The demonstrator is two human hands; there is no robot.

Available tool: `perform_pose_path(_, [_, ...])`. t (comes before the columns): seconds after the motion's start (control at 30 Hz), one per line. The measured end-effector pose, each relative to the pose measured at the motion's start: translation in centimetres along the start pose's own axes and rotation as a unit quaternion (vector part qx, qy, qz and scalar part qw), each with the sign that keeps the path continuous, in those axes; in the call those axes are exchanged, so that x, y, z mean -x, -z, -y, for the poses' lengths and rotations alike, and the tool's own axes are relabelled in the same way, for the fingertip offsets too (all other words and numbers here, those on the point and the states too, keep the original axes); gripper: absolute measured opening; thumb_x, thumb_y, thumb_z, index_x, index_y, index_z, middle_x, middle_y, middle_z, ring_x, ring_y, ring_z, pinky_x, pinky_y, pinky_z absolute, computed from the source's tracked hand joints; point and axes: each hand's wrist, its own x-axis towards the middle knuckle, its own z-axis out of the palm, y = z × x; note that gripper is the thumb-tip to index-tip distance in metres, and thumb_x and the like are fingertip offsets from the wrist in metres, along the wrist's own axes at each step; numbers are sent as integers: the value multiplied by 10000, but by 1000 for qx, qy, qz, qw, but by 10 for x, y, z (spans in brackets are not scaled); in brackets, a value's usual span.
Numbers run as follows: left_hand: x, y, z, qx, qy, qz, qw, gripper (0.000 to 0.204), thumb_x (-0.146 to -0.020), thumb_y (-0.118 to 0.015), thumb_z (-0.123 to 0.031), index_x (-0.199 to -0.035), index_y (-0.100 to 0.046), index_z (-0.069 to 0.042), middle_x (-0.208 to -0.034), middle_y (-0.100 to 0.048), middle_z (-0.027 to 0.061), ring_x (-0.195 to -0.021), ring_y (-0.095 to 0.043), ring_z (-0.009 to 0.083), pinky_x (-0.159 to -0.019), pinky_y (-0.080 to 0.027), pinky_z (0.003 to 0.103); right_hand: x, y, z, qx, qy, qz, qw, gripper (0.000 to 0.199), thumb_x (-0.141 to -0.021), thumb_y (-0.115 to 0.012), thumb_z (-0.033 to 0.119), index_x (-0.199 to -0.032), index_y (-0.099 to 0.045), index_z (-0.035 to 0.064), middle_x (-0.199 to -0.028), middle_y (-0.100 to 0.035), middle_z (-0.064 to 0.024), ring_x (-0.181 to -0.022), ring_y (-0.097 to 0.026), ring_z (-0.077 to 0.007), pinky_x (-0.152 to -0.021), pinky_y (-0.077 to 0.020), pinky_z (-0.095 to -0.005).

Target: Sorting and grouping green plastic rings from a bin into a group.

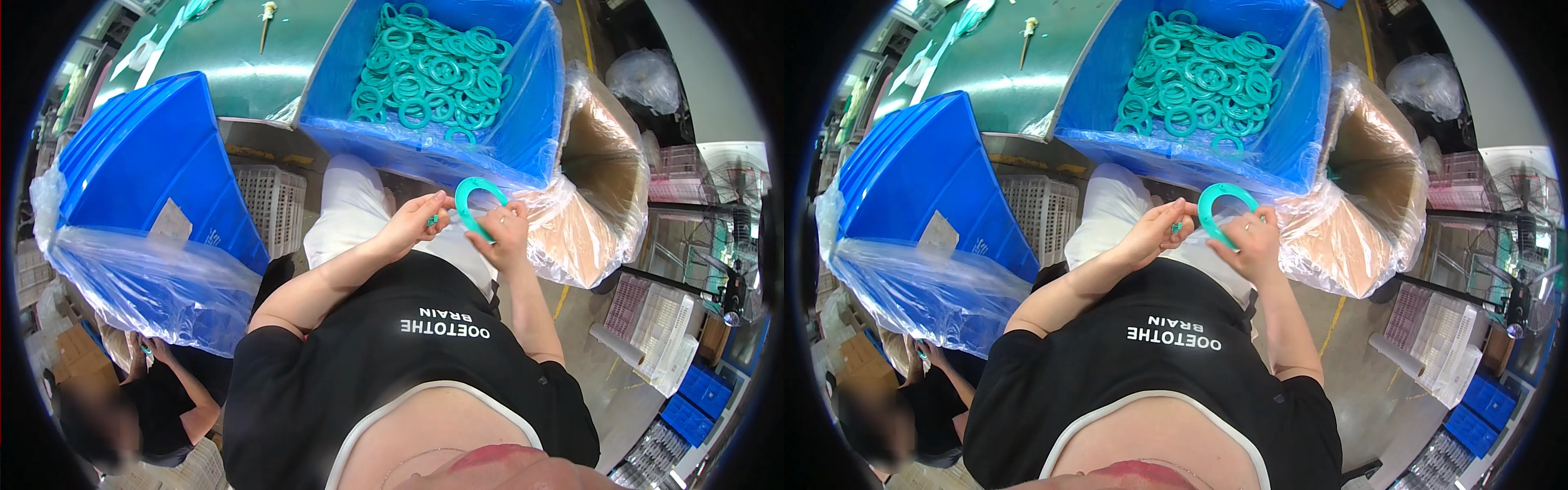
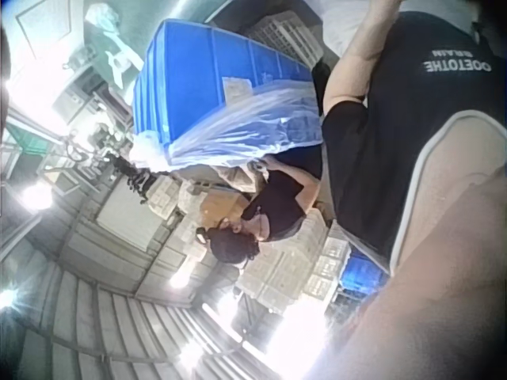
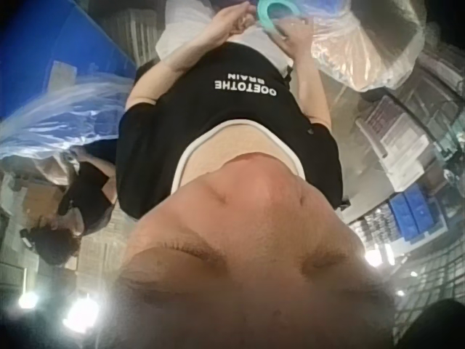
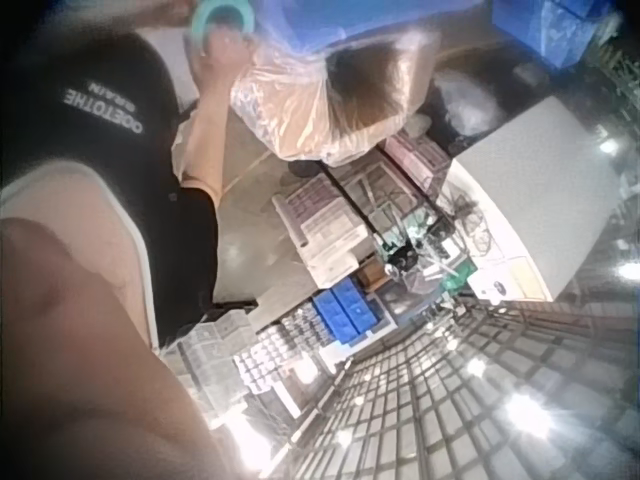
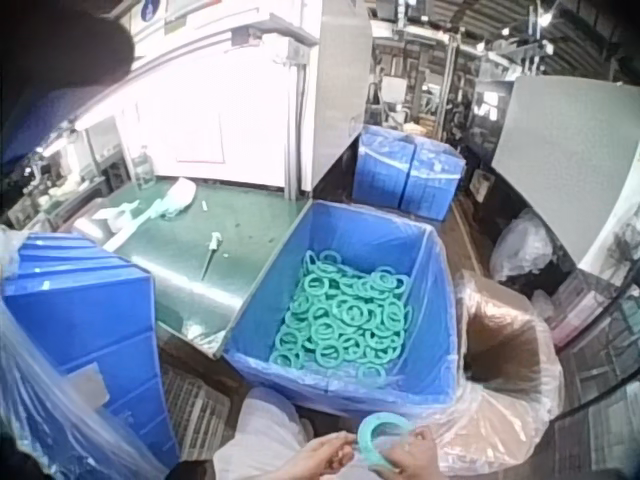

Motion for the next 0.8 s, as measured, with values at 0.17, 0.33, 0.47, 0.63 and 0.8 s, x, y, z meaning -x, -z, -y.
perform_pose_path(0.17, [1,8,3,-66,4,4,998,258,-974,-452,-251,-1069,-586,-51,-656,-362,-88,-558,-294,10,-482,-227,173,-9,1,19,25,53,42,997,326,-649,-766,345,-850,-646,118,-826,-580,-8,-813,-550,-173,-739,-355,-348])
perform_pose_path(0.33, [1,12,4,-67,-36,-33,997,193,-964,-471,-210,-1016,-572,-54,-666,-372,-80,-571,-300,14,-492,-232,177,2,-13,-12,-118,-204,-179,955,465,-779,-696,334,-1136,-566,66,-1054,-568,-95,-1009,-524,-240,-859,-383,-365])
perform_pose_path(0.47, [-3,8,17,-66,-112,-80,988,151,-946,-511,-177,-1051,-547,-75,-746,-467,-45,-608,-343,8,-512,-270,181,14,-25,1,-496,-398,8,771,363,-901,-581,287,-1150,-538,27,-1060,-582,-63,-1011,-525,-156,-856,-411,-304])
perform_pose_path(0.63, [2,14,18,-194,-85,-42,976,268,-961,-483,-277,-1016,-606,-45,-878,-600,-3,-801,-531,63,-731,-421,230,11,-30,5,-585,-422,-43,691,188,-923,-555,194,-989,-590,21,-657,-539,2,-608,-502,-75,-599,-398,-219])
perform_pose_path(0.8, [4,17,-9,-233,-36,47,971,419,-982,-398,-397,-963,-624,-45,-860,-602,-19,-846,-544,65,-792,-418,242,4,-16,14,-532,-407,159,725,162,-917,-564,190,-940,-589,32,-618,-489,37,-525,-431,-39,-508,-361,-215])
